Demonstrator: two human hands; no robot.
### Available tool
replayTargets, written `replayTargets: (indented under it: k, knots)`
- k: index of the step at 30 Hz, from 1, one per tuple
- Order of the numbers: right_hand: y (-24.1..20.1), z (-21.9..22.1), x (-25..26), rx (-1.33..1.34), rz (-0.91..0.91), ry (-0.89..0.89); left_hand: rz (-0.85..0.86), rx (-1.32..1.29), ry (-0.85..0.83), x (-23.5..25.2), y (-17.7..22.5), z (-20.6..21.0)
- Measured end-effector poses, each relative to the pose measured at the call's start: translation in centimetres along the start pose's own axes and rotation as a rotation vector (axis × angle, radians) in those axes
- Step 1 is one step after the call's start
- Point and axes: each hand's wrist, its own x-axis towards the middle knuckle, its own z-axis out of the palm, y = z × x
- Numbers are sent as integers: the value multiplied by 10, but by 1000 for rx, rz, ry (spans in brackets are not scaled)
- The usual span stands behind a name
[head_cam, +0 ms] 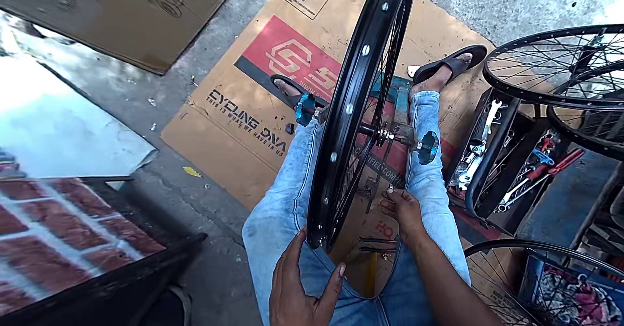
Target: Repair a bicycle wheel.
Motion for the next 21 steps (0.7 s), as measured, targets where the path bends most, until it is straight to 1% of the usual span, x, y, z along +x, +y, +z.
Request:
replayTargets:
  k: [4, 10, 21]
  knots:
    - [1, -1, 1, -2, 9, -4, 2, -12, 11, 2, 2, 1]
    - [0, 0, 1, 3, 23, -4, 1, -12, 73, 5, 4, 6]
    - [-1, 0, -1, -11, 9, -19, 20, -1, 99, 8, 4, 10]
